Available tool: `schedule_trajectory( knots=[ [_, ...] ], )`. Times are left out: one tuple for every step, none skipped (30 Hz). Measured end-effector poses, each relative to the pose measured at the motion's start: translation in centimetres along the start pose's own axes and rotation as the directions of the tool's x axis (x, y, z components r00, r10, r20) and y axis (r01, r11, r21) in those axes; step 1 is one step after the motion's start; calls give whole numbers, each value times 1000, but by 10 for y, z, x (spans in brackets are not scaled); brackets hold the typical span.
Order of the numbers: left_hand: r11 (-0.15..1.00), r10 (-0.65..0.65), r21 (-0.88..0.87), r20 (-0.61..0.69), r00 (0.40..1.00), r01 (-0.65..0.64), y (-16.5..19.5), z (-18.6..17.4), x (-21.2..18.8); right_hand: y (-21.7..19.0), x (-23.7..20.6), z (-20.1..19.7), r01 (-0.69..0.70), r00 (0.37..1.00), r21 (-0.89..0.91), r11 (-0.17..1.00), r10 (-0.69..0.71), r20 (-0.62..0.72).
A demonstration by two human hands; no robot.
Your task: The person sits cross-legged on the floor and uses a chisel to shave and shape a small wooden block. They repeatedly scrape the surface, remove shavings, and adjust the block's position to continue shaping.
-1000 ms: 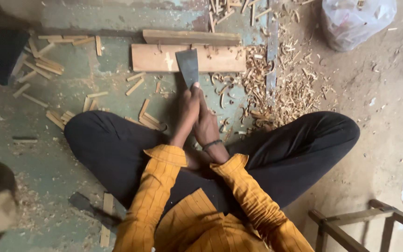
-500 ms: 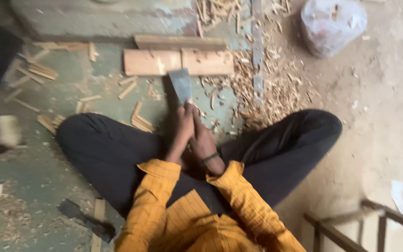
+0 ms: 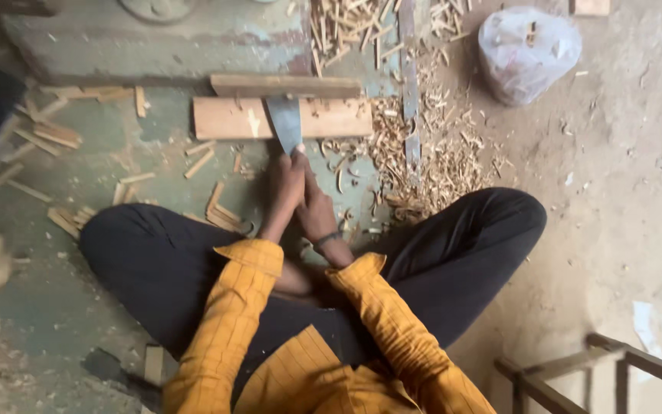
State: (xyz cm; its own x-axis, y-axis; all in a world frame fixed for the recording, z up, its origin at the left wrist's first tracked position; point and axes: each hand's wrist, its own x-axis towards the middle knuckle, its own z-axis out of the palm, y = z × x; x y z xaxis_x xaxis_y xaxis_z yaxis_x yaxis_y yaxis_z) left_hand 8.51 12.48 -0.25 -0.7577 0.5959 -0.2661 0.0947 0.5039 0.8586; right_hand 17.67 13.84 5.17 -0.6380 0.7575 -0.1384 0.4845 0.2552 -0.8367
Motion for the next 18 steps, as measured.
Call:
schedule_trajectory(
  knots=[
    [978,-42,-203,29,999,48,-4,0,3,3,-4,0,7,1000,13,1000,-7,-20],
    [912,-100,-392,75,992,122,-8,0,1,3,-14,-5,-5,1000,24,1000,6,-26],
    [804,-143,-563,128,981,190,-8,-3,-1,3,-28,-11,-179,984,275,944,171,53],
    [831,-83,-545,76,994,112,-10,-6,3,2,-40,-20,-323,946,497,806,283,155],
    [849,-9,-527,20,1000,18,-13,-8,8,1,-50,-30,-437,898,667,603,343,277],
    [859,63,-507,-32,998,-70,-9,-11,14,1,-62,-41,-453,886,683,573,377,272],
    [927,192,-291,-170,967,-236,-4,-13,22,0,-74,-51,-481,865,693,537,421,274],
    [935,329,-43,-268,905,-353,-1,-17,27,1,-87,-63,-461,876,689,560,411,252],
    [881,472,214,-324,820,-423,3,-19,31,2,-98,-74,-444,885,680,583,402,234],
    [844,533,260,-325,781,-468,10,-19,37,4,-105,-80,-425,896,671,607,389,216],
    [803,593,307,-323,737,-512,16,-19,44,6,-109,-84,-458,871,688,563,438,221],
    [755,652,352,-314,690,-553,21,-19,47,9,-114,-87,-486,844,706,515,487,226],
    [781,622,310,-312,718,-542,25,-19,47,13,-116,-88,-508,815,725,466,532,229],
    [803,594,269,-311,742,-531,28,-19,46,17,-114,-87,-483,826,752,449,519,221],
    [822,570,230,-305,763,-522,33,-20,45,20,-111,-84,-455,837,780,429,504,211],
    [866,499,149,-290,816,-477,38,-19,43,24,-109,-81,-426,847,810,403,491,202],
    [904,425,71,-267,865,-422,45,-19,40,26,-106,-78,-428,848,805,410,490,201],
    [934,347,-4,-237,907,-358,53,-19,38,29,-104,-76,-432,849,799,418,488,204]
  ],
)
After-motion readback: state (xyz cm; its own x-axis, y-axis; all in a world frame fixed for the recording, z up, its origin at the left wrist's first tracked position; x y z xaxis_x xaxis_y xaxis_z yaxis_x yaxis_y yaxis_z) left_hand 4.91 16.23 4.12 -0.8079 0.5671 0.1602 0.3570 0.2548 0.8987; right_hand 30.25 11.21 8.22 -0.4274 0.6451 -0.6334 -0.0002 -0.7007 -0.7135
